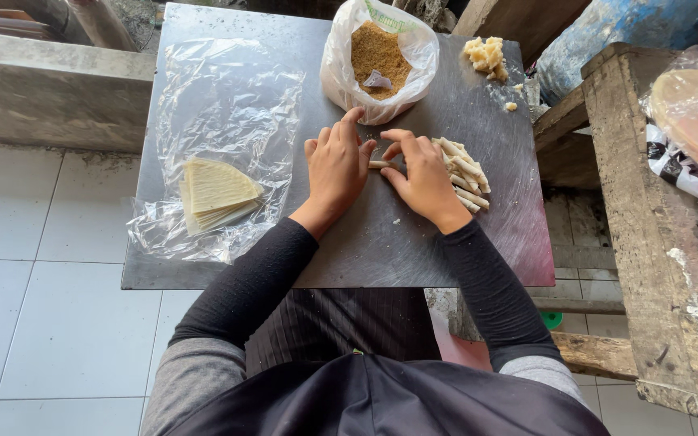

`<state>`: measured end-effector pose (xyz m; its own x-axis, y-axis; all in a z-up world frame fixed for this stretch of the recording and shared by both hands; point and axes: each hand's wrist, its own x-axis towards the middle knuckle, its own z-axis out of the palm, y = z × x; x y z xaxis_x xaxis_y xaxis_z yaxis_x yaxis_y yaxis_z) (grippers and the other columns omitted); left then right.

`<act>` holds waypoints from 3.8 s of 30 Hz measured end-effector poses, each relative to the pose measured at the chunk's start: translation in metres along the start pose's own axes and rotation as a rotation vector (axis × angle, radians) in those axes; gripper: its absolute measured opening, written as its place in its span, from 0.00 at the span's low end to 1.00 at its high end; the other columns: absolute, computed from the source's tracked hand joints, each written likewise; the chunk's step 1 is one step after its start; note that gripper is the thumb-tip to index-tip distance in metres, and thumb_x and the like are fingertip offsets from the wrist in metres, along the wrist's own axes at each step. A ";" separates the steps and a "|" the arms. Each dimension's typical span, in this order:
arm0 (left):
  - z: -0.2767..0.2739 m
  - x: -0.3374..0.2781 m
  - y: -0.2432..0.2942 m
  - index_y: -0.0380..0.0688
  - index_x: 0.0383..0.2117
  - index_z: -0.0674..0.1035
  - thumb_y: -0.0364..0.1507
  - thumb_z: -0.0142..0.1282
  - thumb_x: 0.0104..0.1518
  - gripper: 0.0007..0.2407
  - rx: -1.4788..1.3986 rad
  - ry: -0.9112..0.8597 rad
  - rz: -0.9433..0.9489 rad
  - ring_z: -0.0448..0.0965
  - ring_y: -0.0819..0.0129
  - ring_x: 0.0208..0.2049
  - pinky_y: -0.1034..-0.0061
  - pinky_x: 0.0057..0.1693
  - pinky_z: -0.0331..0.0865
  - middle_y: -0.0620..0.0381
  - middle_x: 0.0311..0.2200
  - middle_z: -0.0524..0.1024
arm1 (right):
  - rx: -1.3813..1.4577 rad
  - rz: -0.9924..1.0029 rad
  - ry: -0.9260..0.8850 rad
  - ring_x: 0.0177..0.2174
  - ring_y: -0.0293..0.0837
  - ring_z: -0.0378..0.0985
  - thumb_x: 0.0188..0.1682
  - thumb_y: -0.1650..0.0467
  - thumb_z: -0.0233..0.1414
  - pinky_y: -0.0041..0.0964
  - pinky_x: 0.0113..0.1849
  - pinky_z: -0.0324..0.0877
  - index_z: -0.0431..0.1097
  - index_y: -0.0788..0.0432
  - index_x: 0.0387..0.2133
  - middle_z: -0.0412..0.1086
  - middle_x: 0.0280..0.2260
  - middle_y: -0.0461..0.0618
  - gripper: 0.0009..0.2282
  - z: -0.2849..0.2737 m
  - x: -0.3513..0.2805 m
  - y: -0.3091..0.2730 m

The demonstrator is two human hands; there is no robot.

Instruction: The person wraps a brown granular filling into triangular dough wrappers by hand on a metal table, then presses the edges together to seal them.

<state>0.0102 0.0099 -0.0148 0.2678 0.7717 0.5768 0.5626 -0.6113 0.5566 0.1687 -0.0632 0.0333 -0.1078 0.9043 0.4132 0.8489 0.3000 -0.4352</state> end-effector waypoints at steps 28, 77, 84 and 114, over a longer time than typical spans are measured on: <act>-0.167 -0.080 -0.029 0.37 0.55 0.73 0.19 0.62 0.62 0.16 -0.026 0.266 -0.134 0.81 0.63 0.40 0.73 0.48 0.72 0.51 0.40 0.81 | 0.098 0.390 0.050 0.33 0.42 0.78 0.47 0.76 0.54 0.37 0.37 0.72 0.73 0.64 0.37 0.76 0.33 0.53 0.06 -0.062 -0.049 0.148; -0.131 -0.062 -0.089 0.42 0.65 0.62 0.21 0.57 0.57 0.27 0.481 0.117 -0.622 0.82 0.62 0.36 0.59 0.51 0.68 0.55 0.31 0.81 | 0.082 0.343 0.094 0.41 0.48 0.76 0.58 0.75 0.52 0.42 0.41 0.71 0.68 0.67 0.47 0.73 0.43 0.59 0.07 -0.027 -0.059 0.231; -0.111 -0.072 -0.101 0.43 0.62 0.62 0.15 0.52 0.48 0.30 0.554 0.380 -0.327 0.80 0.63 0.37 0.55 0.49 0.69 0.51 0.36 0.79 | 0.086 0.382 0.090 0.41 0.46 0.75 0.62 0.73 0.52 0.42 0.42 0.72 0.67 0.65 0.48 0.72 0.43 0.56 0.06 -0.021 -0.059 0.239; -0.132 -0.042 -0.059 0.47 0.70 0.51 0.17 0.54 0.62 0.32 -0.533 0.213 -0.205 0.84 0.62 0.42 0.70 0.47 0.80 0.47 0.50 0.72 | 0.487 0.081 0.527 0.39 0.39 0.72 0.59 0.80 0.52 0.30 0.44 0.69 0.64 0.64 0.51 0.68 0.44 0.52 0.10 -0.053 -0.039 0.154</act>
<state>-0.1375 -0.0096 0.0073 0.0027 0.8644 0.5028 0.1026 -0.5004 0.8597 0.3310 -0.0681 -0.0076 0.3139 0.6998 0.6417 0.5034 0.4504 -0.7374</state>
